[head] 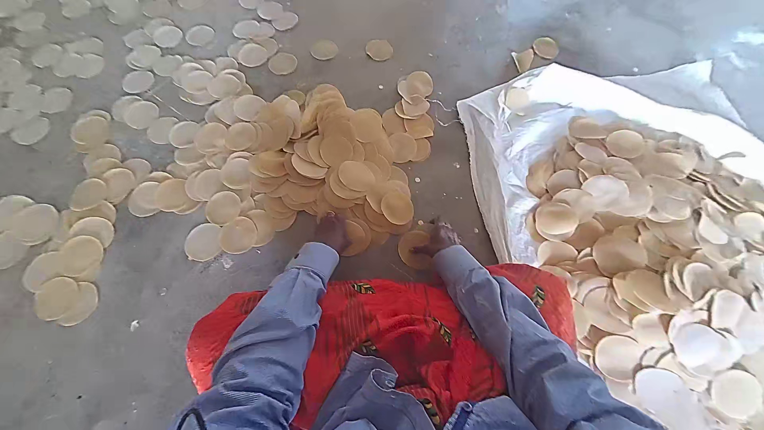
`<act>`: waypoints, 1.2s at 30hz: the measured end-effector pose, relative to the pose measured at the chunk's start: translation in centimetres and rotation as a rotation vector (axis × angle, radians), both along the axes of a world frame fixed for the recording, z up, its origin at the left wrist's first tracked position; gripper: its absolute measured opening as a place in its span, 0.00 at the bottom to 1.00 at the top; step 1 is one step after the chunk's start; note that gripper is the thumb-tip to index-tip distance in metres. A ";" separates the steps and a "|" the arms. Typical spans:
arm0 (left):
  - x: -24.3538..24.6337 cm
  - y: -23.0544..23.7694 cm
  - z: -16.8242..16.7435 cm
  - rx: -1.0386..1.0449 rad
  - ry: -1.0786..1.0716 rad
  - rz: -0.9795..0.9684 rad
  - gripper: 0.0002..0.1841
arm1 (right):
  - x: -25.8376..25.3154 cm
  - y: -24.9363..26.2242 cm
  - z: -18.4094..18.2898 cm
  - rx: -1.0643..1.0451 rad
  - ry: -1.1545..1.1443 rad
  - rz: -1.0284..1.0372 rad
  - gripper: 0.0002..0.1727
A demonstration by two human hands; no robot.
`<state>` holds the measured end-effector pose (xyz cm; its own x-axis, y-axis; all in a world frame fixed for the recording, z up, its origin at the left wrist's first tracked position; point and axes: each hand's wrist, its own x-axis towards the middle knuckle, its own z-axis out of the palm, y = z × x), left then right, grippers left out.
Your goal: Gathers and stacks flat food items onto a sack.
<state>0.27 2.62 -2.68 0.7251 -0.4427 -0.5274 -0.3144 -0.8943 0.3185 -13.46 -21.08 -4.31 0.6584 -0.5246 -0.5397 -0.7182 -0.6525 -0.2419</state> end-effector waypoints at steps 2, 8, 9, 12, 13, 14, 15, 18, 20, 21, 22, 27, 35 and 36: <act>0.0 -0.3 0.1 0.000 -0.002 0.041 0.41 | 0.0 0.1 1.0 0.073 0.044 0.000 0.58; 0.3 -0.6 0.4 0.056 0.159 0.057 0.29 | 0.1 -0.3 5.6 0.169 0.076 0.116 0.31; 0.5 -0.5 1.1 0.058 0.194 0.060 0.28 | 0.0 -0.4 6.2 0.152 0.022 0.094 0.29; 1.8 -0.1 4.9 -0.083 0.191 0.213 0.27 | 0.6 -0.8 7.3 0.025 -0.419 0.081 0.21; 2.2 0.2 5.5 -0.224 0.161 0.321 0.27 | 1.2 -0.4 7.7 -0.035 -0.591 0.102 0.17; 2.6 0.3 5.5 -0.387 0.138 0.436 0.26 | 2.0 0.4 8.4 -0.088 -0.721 0.117 0.15; 2.8 0.3 5.3 -0.536 0.140 0.532 0.24 | 3.1 1.6 9.1 -0.121 -0.810 0.136 0.14; 3.7 -0.1 3.9 -0.831 0.249 0.733 0.20 | 6.7 4.9 8.7 -0.035 -0.943 0.313 0.12; 4.0 0.5 3.8 -0.781 0.201 0.822 0.23 | 8.4 5.9 7.1 0.084 -0.922 0.388 0.18; 4.2 0.9 3.5 -0.740 0.141 0.884 0.24 | 8.7 5.8 6.5 0.105 -0.889 0.348 0.22; 4.3 1.2 3.0 -0.709 0.100 0.968 0.26 | 9.0 5.1 6.0 0.111 -0.822 0.268 0.25; 4.0 0.8 0.7 -0.661 0.232 1.223 0.39 | 10.9 -1.3 3.2 0.146 -0.327 -0.145 0.42; 4.6 -0.4 1.2 -0.832 0.325 1.523 0.34 | 14.8 -0.2 1.3 0.098 -0.176 -0.061 0.50; 4.8 -0.1 1.3 -0.851 0.370 1.585 0.34 | 15.1 -0.5 1.1 0.107 -0.174 -0.095 0.47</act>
